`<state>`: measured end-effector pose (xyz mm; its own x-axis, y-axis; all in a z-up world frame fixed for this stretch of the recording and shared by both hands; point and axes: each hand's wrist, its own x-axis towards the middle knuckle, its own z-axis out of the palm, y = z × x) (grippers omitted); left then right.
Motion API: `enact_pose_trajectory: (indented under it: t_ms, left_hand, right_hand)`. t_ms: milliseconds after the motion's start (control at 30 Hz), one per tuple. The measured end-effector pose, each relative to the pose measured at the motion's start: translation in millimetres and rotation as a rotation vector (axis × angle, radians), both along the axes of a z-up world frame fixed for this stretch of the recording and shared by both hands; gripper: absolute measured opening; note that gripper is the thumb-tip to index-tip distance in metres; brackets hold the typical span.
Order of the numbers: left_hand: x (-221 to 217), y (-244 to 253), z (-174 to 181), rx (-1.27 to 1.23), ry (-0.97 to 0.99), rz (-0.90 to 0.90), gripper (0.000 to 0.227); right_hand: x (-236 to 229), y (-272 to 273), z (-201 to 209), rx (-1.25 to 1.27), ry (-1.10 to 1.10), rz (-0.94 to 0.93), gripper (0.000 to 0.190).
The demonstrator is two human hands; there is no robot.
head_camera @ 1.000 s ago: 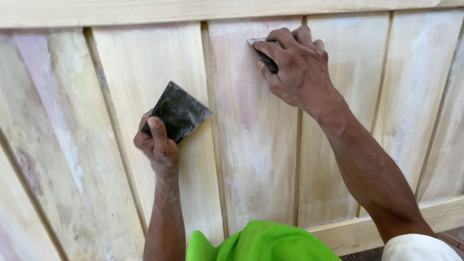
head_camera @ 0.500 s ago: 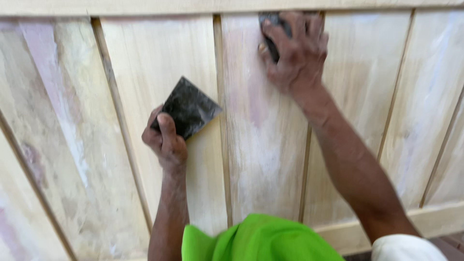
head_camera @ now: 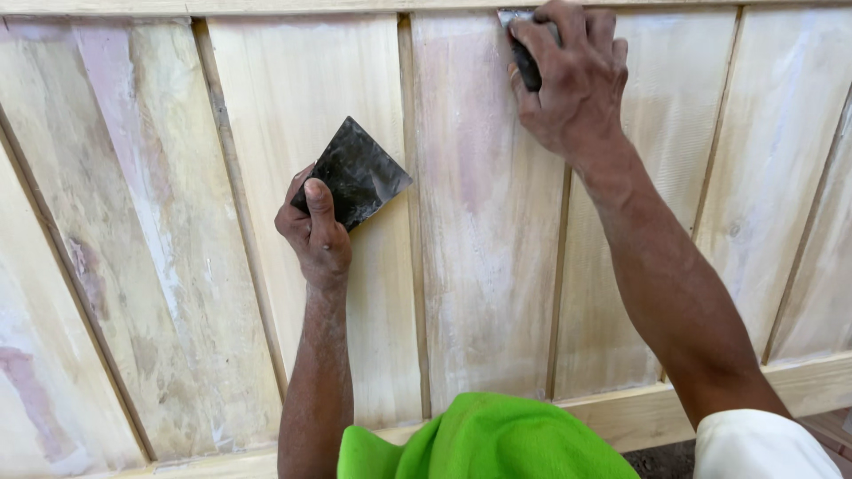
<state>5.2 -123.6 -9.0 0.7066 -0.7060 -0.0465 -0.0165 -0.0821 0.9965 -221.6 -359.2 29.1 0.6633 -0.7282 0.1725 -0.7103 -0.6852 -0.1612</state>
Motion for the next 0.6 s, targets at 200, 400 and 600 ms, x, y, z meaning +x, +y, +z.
enact_pose_trajectory:
  t_ms: [200, 400, 600]
  left_hand:
    - [0, 0, -9, -0.014, 0.011, 0.007, 0.057]
    - [10, -2, -3, -0.102, 0.185, 0.028, 0.05]
    - [-62, 4, 36, 0.124, 0.786, 0.049, 0.037]
  right_hand:
    - [-5, -15, -1, 0.103, 0.1, 0.118, 0.037]
    - [-18, 0, 37, 0.255, 0.273, 0.207, 0.036]
    - [-62, 76, 86, 0.796, -0.413, -0.205, 0.036]
